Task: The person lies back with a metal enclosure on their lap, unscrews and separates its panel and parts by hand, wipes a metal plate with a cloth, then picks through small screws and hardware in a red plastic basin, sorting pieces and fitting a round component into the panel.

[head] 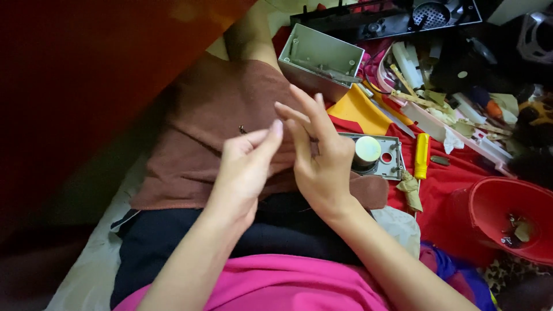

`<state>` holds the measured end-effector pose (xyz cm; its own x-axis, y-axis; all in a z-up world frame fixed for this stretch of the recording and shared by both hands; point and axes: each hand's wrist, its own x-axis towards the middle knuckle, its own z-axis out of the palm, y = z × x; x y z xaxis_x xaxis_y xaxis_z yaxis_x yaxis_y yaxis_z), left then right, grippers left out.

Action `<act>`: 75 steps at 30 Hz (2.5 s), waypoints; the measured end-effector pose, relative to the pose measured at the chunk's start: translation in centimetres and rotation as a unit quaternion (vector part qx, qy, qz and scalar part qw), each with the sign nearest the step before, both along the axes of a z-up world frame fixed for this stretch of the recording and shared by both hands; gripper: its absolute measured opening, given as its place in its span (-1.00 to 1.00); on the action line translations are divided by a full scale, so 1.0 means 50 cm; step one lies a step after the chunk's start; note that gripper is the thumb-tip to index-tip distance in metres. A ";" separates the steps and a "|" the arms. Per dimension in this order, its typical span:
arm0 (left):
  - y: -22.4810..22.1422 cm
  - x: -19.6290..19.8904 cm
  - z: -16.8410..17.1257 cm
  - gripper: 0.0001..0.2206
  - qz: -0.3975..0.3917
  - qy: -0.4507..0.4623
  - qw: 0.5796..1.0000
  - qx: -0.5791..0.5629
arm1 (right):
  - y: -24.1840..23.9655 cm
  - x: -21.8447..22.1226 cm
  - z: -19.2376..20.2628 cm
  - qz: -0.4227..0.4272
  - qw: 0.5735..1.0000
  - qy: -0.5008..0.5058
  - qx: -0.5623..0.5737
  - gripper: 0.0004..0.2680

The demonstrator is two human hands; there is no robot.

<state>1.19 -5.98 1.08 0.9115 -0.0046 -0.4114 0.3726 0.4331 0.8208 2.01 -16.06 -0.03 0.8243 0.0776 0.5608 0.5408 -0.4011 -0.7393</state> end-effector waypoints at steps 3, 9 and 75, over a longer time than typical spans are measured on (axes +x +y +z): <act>-0.010 0.000 0.007 -0.74 -0.013 0.024 0.999 -0.029 | -0.007 -0.007 -0.008 -0.009 0.999 -0.034 -0.039 -0.81; 0.008 0.004 -0.066 -0.78 -0.014 0.063 0.986 -0.153 | -0.018 -0.010 -0.011 0.044 0.992 -0.048 -0.109 -0.79; -0.104 -0.004 -0.029 -0.80 0.037 0.141 0.969 -0.201 | -0.126 -0.038 -0.010 -0.062 0.993 -0.039 -0.093 -0.88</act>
<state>0.99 -11.19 -0.34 0.7674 -0.1545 -0.6223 0.5129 0.7304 0.4511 0.13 -22.38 -0.52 0.7883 0.0869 0.6091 0.5321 -0.5935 -0.6039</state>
